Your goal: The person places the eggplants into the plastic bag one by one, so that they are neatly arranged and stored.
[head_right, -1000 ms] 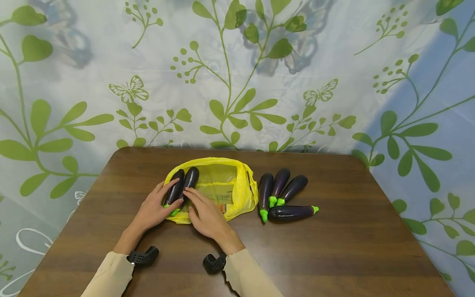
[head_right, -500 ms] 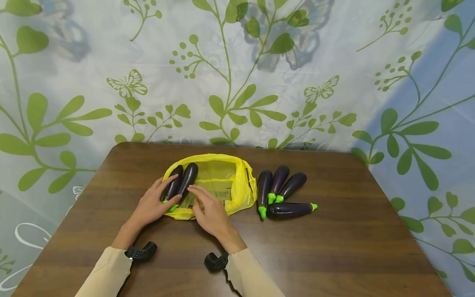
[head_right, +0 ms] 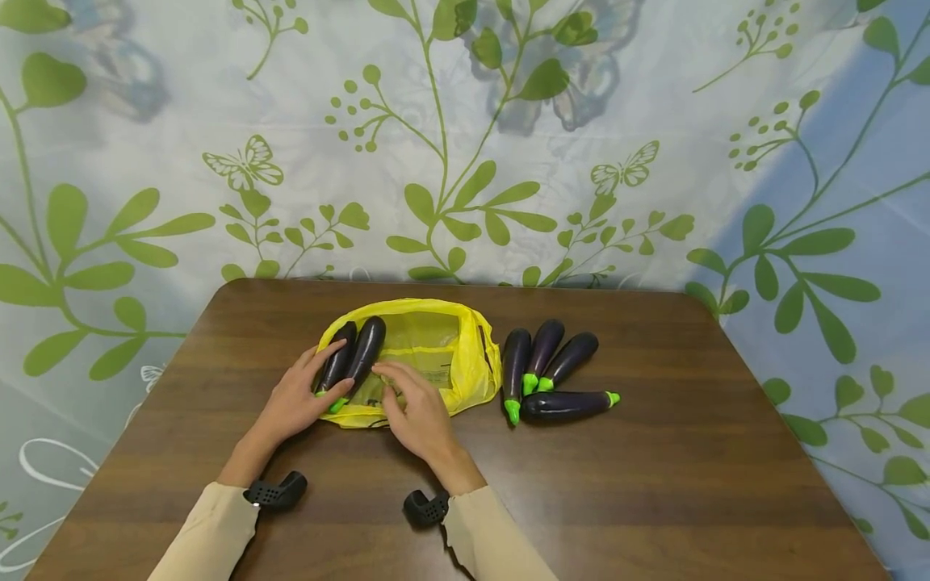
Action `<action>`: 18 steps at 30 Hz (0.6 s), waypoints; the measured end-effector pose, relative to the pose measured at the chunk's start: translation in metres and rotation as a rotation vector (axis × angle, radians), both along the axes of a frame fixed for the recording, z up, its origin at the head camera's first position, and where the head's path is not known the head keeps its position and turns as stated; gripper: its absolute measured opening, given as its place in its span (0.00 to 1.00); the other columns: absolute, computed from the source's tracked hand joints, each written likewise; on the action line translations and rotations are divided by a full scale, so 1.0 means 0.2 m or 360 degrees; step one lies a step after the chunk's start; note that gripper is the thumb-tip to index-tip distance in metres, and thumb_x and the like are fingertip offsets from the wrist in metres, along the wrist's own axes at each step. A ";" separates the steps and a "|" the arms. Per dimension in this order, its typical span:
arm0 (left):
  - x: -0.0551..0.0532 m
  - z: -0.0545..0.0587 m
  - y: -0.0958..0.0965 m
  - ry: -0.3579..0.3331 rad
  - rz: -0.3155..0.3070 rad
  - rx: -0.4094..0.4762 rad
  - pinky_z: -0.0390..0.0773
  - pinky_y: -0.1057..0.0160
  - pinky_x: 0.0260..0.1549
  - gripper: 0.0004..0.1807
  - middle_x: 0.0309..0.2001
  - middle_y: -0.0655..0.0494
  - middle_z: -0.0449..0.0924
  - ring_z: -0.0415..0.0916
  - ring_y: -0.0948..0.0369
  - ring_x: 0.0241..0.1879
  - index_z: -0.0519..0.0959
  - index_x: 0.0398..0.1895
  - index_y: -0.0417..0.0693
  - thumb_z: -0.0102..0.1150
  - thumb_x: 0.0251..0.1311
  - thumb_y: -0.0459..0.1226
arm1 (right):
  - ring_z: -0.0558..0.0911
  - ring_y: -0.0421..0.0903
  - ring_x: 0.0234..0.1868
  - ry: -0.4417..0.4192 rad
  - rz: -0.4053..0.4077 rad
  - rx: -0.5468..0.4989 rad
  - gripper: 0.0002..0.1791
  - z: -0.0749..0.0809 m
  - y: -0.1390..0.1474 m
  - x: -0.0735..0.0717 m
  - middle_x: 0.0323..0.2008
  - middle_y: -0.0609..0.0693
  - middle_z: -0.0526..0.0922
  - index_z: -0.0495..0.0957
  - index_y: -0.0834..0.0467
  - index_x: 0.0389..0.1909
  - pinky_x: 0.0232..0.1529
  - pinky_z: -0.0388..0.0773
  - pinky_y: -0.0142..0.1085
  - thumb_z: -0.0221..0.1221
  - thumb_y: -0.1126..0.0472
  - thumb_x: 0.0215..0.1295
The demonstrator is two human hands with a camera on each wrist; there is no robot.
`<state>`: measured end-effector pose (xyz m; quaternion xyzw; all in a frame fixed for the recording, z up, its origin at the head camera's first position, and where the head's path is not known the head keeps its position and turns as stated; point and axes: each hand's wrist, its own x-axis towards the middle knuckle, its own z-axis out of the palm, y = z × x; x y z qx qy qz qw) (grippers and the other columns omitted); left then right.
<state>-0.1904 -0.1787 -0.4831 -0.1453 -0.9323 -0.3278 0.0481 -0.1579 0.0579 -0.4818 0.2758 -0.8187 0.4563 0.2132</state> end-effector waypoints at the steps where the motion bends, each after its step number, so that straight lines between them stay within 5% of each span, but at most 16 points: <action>1: 0.00 0.00 0.00 0.0000 0.0001 -0.0001 0.69 0.27 0.59 0.39 0.76 0.38 0.61 0.67 0.33 0.68 0.62 0.80 0.67 0.61 0.68 0.58 | 0.83 0.45 0.60 0.0009 -0.0001 -0.0005 0.19 0.00 0.00 0.00 0.60 0.49 0.83 0.82 0.58 0.60 0.55 0.82 0.41 0.55 0.70 0.72; 18: 0.00 0.00 0.00 -0.0037 0.0006 -0.0001 0.68 0.26 0.60 0.39 0.77 0.38 0.60 0.65 0.34 0.70 0.62 0.80 0.69 0.60 0.68 0.60 | 0.86 0.47 0.53 0.0203 -0.0130 -0.0141 0.16 0.01 0.01 -0.02 0.50 0.50 0.88 0.86 0.60 0.49 0.54 0.83 0.41 0.57 0.76 0.67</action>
